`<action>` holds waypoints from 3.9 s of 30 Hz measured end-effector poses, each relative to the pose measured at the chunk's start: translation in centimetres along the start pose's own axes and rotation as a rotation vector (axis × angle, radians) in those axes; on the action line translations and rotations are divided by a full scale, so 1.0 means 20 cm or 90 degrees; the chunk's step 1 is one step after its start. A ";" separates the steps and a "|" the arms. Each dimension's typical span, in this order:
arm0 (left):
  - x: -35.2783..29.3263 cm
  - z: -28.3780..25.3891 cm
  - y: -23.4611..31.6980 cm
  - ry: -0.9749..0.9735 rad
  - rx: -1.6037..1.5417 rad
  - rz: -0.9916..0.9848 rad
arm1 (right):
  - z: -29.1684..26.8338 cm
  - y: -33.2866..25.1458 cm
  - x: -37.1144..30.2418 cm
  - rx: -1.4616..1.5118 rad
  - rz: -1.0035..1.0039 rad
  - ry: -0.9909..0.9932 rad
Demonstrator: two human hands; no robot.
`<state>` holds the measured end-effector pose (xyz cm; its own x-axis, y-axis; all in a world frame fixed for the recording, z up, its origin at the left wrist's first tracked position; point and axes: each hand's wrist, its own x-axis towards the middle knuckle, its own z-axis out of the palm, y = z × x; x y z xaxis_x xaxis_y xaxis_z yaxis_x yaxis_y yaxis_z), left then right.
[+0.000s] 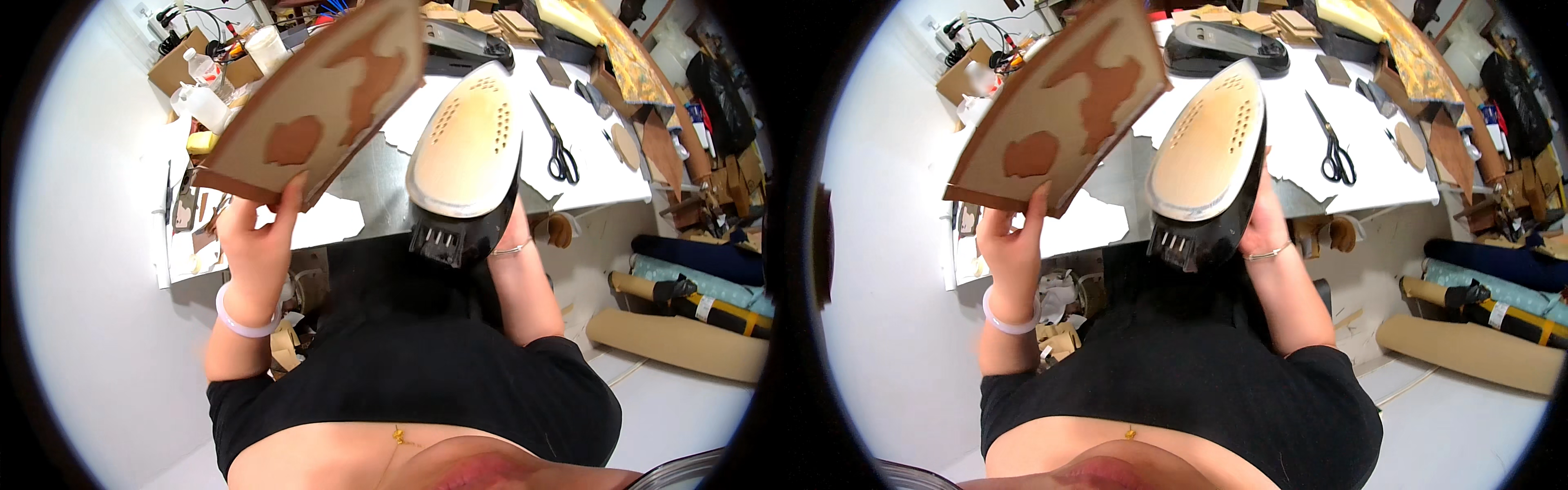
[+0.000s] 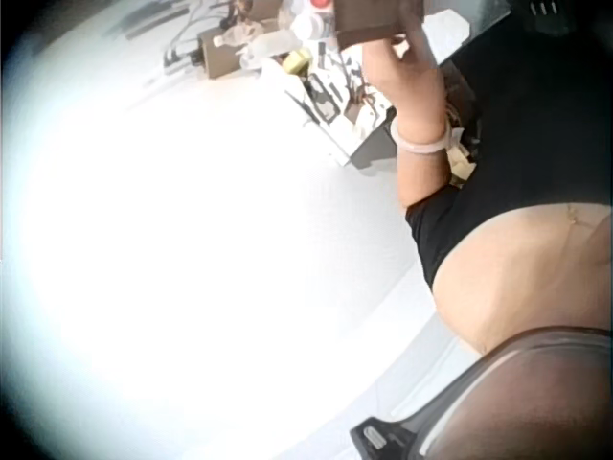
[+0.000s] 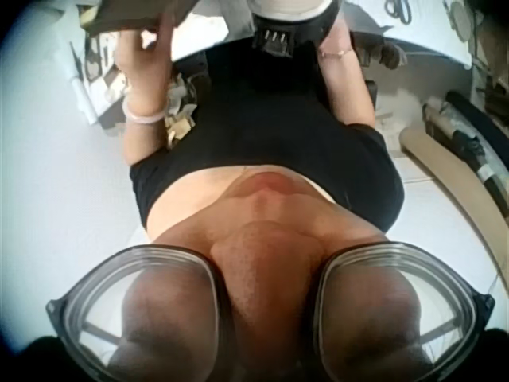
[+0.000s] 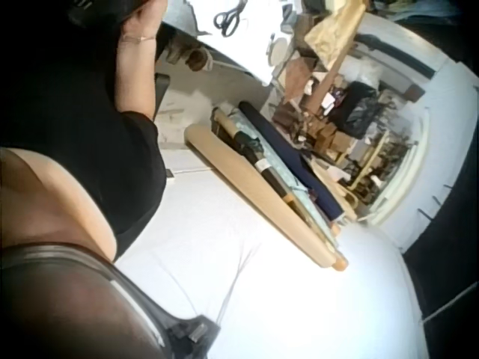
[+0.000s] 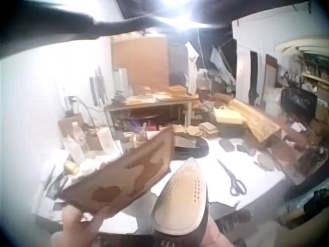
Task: The person cuts a rectangular piece of light brown material with scissors, applies glue to its edges with a brush, and presses the glued edges onto a white shoe last. The person repeats cutting, gluing, and pressing on the same piece multiple times.
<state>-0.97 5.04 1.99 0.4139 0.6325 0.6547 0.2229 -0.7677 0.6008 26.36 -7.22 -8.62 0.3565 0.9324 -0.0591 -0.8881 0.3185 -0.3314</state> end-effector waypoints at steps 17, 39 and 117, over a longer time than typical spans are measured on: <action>-0.28 0.03 -0.47 0.175 -0.644 -0.688 | 0.33 -0.93 1.69 -1.309 -0.682 -0.035; -0.32 0.12 -0.31 0.081 -0.719 -0.688 | 0.30 -1.03 1.65 -1.440 -0.353 -0.090; -0.03 -0.10 0.30 -0.224 -0.049 -0.103 | 0.55 0.07 -0.08 -0.737 -0.079 -0.292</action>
<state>-1.61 0.24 6.22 0.6594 0.6604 0.3593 0.2484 -0.6425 0.7249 21.34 -6.45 1.42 0.0793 0.9545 0.2876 0.0036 0.2882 -0.9576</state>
